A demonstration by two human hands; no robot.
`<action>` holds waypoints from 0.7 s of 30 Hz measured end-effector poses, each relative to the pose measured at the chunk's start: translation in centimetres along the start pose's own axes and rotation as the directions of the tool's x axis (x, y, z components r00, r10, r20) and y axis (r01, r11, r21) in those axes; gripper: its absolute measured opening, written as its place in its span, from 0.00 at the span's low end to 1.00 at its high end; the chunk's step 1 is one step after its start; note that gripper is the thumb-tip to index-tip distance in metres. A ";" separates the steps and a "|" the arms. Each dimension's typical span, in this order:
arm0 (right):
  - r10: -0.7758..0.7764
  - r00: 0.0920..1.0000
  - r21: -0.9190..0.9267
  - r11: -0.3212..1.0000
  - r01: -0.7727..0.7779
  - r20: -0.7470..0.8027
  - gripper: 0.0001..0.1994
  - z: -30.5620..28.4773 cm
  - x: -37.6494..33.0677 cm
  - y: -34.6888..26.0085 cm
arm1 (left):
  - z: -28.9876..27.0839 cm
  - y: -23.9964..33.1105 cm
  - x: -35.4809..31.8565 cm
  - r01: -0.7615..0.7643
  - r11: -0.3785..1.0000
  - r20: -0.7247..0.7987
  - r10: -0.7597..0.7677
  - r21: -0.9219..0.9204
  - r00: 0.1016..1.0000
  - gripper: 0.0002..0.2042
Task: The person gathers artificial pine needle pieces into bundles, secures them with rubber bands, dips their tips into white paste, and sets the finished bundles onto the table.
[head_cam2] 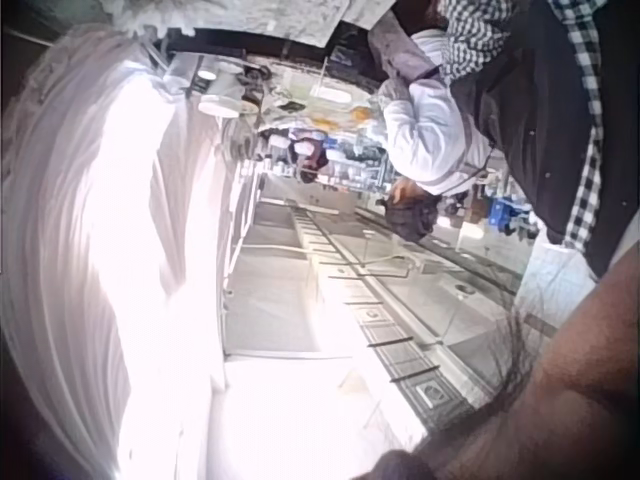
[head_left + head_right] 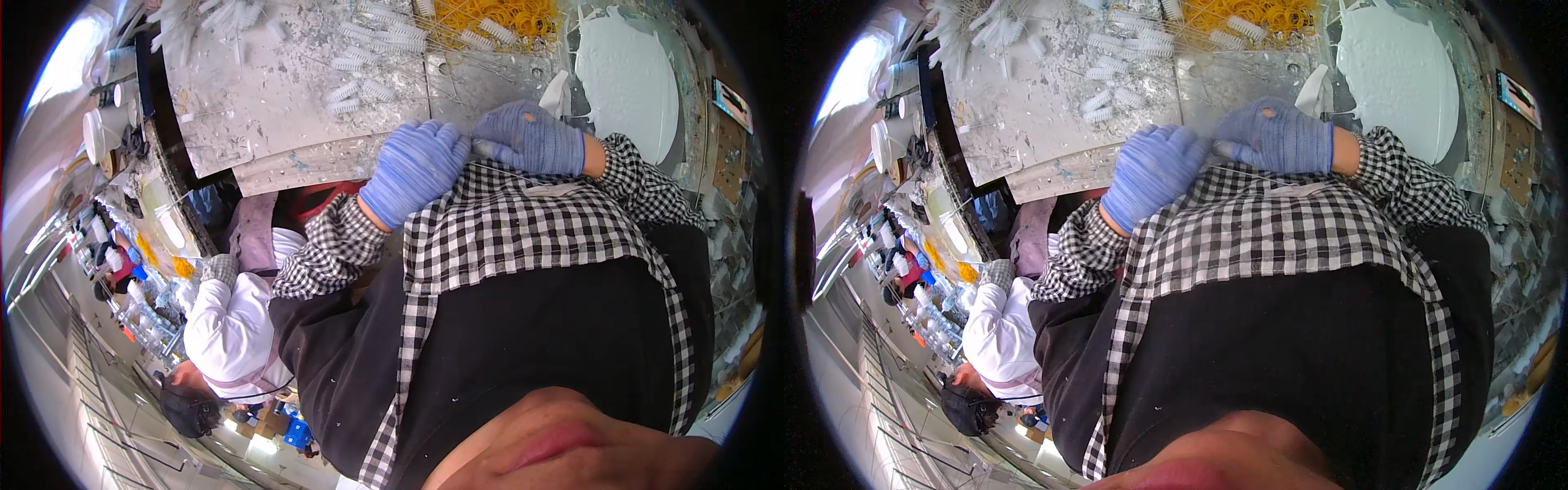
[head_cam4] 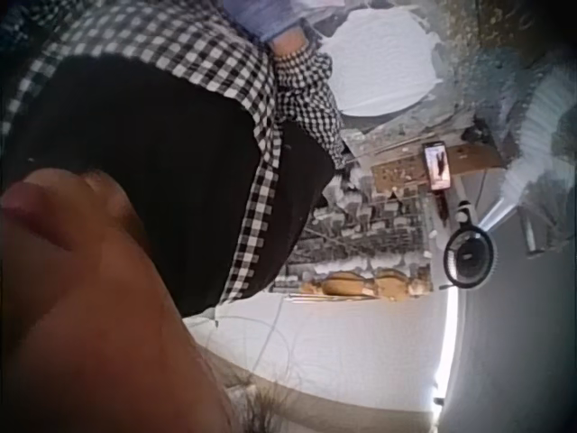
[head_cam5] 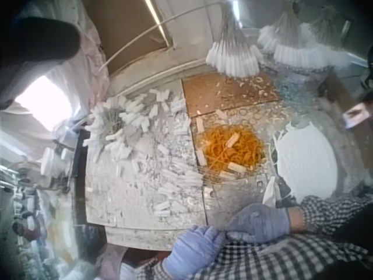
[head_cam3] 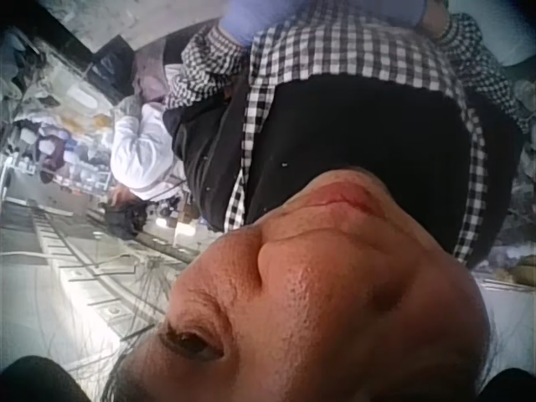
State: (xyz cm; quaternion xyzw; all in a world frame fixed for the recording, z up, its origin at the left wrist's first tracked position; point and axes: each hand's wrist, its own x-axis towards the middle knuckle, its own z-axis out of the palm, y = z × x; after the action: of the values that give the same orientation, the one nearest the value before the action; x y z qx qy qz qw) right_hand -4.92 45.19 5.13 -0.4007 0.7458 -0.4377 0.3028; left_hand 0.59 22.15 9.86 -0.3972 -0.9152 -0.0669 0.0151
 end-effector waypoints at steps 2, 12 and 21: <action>0.013 0.999 -0.064 0.998 -0.011 0.037 0.24 -0.7 -0.1 -0.2 | -0.2 -0.2 -0.8 0.042 0.999 0.108 -0.039 -0.025 0.993 0.10; 0.004 0.913 -0.237 0.965 -0.110 -0.409 0.20 -4.8 0.2 0.7 | -0.6 -9.8 -2.3 0.921 0.379 0.118 -0.914 -0.089 0.387 0.21; -0.105 0.814 -0.701 0.579 -0.417 -0.571 0.16 -5.0 4.7 5.6 | 3.0 -15.7 -2.1 0.952 0.255 0.314 -0.902 -0.170 0.297 0.23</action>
State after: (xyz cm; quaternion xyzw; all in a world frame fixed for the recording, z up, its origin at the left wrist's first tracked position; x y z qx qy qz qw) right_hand -13.13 44.84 1.83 -0.2762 0.9481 -0.1206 -0.1015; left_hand -9.31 10.45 4.98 0.2172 -0.9450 -0.1823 -0.1628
